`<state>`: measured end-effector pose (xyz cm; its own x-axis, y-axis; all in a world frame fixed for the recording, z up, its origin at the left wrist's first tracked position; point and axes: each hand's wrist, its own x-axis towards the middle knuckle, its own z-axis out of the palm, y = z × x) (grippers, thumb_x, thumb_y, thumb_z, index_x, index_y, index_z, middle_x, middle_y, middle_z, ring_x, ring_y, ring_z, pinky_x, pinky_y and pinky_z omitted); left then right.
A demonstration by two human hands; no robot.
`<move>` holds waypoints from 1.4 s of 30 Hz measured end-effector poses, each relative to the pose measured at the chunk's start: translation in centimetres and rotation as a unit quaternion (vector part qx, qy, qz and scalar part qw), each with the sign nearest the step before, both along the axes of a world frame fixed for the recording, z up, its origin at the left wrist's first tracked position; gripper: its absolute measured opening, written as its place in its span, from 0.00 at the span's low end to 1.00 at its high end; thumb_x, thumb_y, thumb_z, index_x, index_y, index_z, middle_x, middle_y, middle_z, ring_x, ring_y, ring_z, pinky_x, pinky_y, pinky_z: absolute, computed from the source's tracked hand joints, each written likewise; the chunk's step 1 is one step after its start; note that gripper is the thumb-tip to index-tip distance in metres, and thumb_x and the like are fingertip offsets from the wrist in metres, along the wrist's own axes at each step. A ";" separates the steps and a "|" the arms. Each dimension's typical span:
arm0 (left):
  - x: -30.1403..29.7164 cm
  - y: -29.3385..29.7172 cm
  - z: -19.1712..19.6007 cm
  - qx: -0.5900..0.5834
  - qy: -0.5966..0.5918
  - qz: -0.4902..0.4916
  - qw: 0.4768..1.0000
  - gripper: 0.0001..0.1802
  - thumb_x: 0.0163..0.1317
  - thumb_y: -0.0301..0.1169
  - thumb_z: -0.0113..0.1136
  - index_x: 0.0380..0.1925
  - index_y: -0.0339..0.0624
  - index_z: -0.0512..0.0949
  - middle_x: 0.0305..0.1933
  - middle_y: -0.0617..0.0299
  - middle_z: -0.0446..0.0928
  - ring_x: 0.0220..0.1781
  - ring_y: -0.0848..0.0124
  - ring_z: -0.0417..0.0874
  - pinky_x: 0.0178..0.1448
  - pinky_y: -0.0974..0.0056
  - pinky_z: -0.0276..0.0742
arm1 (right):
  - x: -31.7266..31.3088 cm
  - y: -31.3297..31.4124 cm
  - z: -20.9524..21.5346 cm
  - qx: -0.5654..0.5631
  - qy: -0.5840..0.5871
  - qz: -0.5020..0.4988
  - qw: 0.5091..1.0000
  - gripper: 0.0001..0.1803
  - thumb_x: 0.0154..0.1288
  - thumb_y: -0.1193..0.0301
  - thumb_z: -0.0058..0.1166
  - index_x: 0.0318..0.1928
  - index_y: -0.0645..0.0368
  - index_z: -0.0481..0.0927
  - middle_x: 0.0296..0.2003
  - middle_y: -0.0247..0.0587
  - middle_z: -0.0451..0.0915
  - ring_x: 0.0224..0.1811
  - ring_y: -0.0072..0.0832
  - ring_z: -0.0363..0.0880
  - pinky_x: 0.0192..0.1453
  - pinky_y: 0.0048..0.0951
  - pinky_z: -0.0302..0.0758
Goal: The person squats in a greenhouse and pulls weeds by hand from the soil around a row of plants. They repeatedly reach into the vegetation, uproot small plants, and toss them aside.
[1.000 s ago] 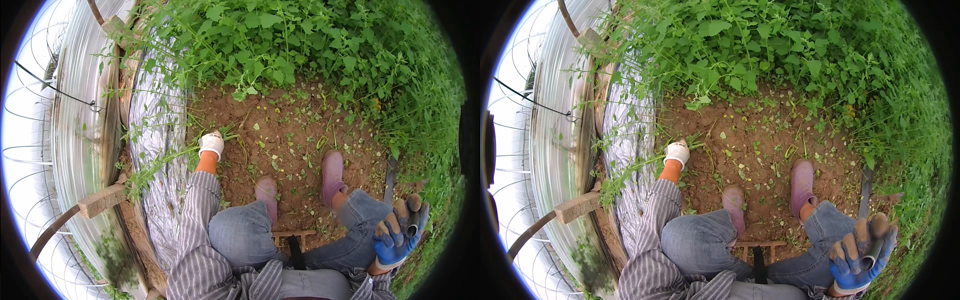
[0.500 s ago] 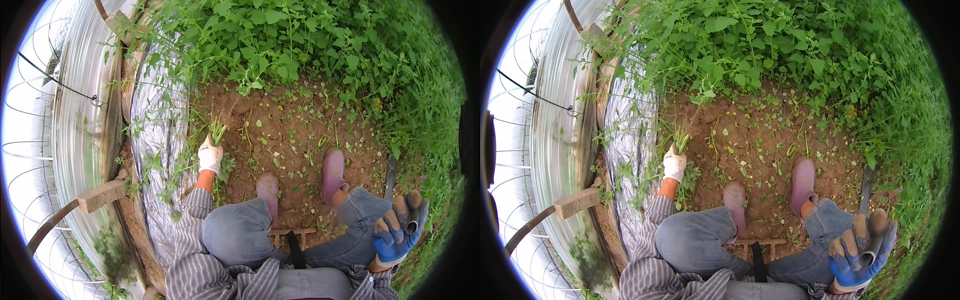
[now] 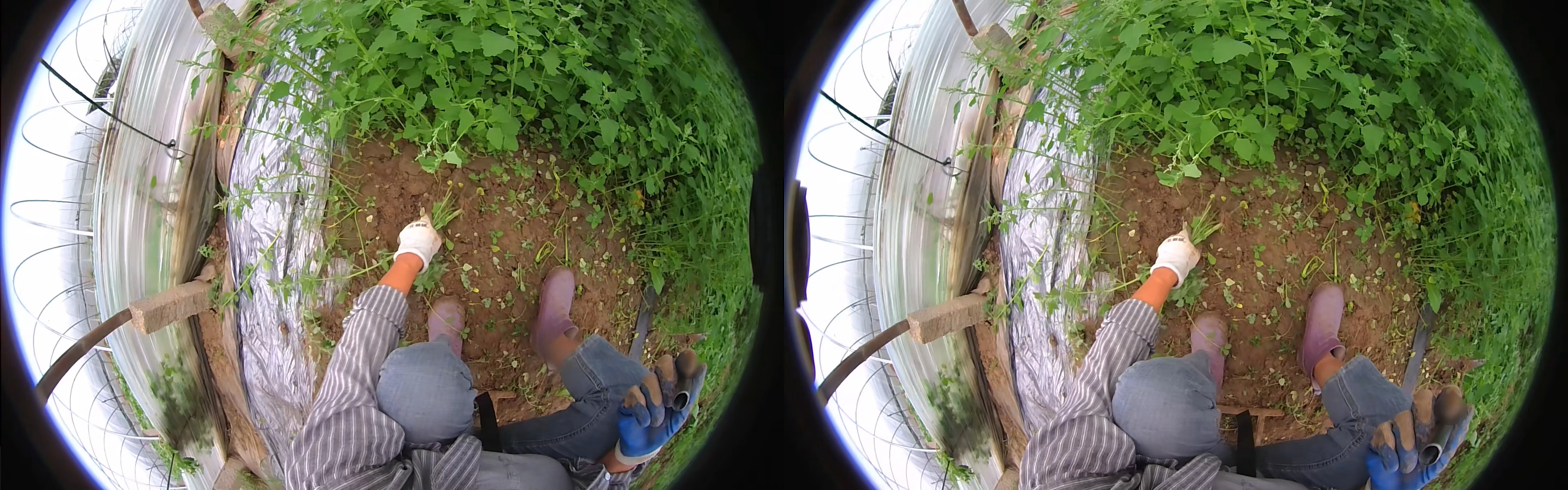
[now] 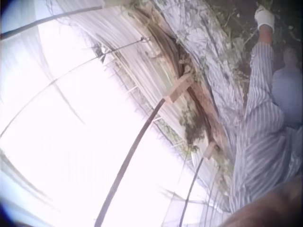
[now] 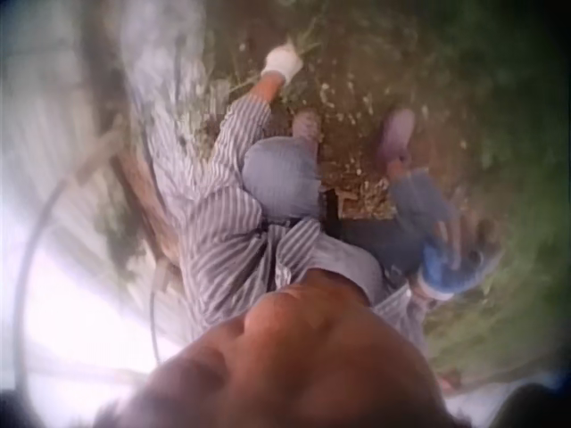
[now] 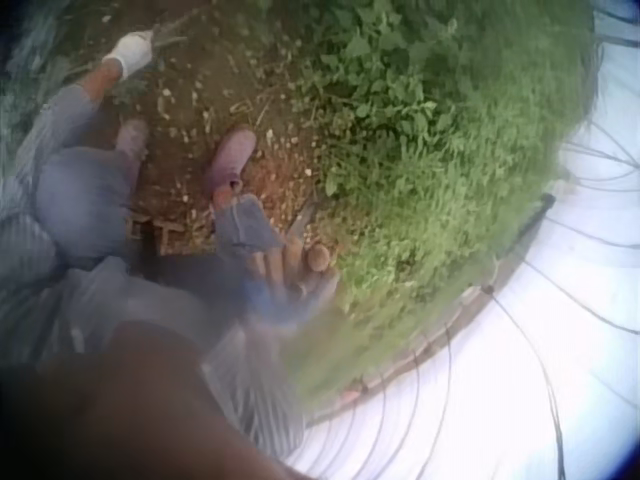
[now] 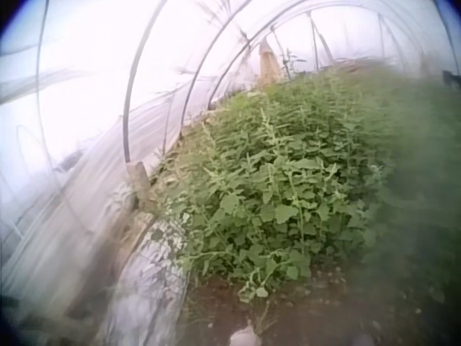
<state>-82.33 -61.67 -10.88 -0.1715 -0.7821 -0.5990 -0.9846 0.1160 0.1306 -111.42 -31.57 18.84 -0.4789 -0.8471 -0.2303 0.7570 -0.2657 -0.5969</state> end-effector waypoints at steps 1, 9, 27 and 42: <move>1.0 0.9 0.4 -0.003 -0.012 -0.039 0.999 0.24 0.55 0.31 0.48 0.52 0.33 0.67 0.42 0.44 0.78 0.44 0.54 0.80 0.47 0.55 0.75 | 0.2 0.0 0.0 0.000 0.001 -0.006 1.000 0.22 0.73 0.60 0.29 0.59 0.61 0.61 0.30 0.37 0.59 0.22 0.23 0.59 0.27 0.27 0.60; 11.0 4.8 5.3 -0.045 -0.187 -0.145 0.970 0.20 0.57 0.29 0.47 0.51 0.40 0.68 0.53 0.45 0.71 0.44 0.56 0.80 0.48 0.55 0.76 | 0.3 0.0 -0.2 -0.011 -0.003 0.012 1.000 0.23 0.73 0.61 0.30 0.60 0.63 0.60 0.29 0.36 0.58 0.25 0.23 0.61 0.28 0.27 0.61; 21.5 -0.9 2.1 -0.175 -0.256 -0.198 0.930 0.09 0.54 0.28 0.50 0.29 0.44 0.81 0.33 0.56 0.81 0.37 0.64 0.83 0.37 0.63 0.78 | 1.5 -1.7 0.7 0.017 -0.066 -0.002 0.998 0.23 0.73 0.59 0.30 0.57 0.63 0.63 0.26 0.33 0.57 0.18 0.18 0.54 0.22 0.22 0.56; 20.8 11.6 8.6 -0.079 0.012 0.090 0.993 0.17 0.53 0.33 0.49 0.40 0.34 0.73 0.39 0.43 0.77 0.44 0.51 0.78 0.48 0.56 0.72 | 3.2 -3.6 1.1 -0.020 -0.097 0.043 0.994 0.14 0.71 0.59 0.37 0.45 0.55 0.68 0.22 0.31 0.63 0.15 0.17 0.55 0.18 0.20 0.56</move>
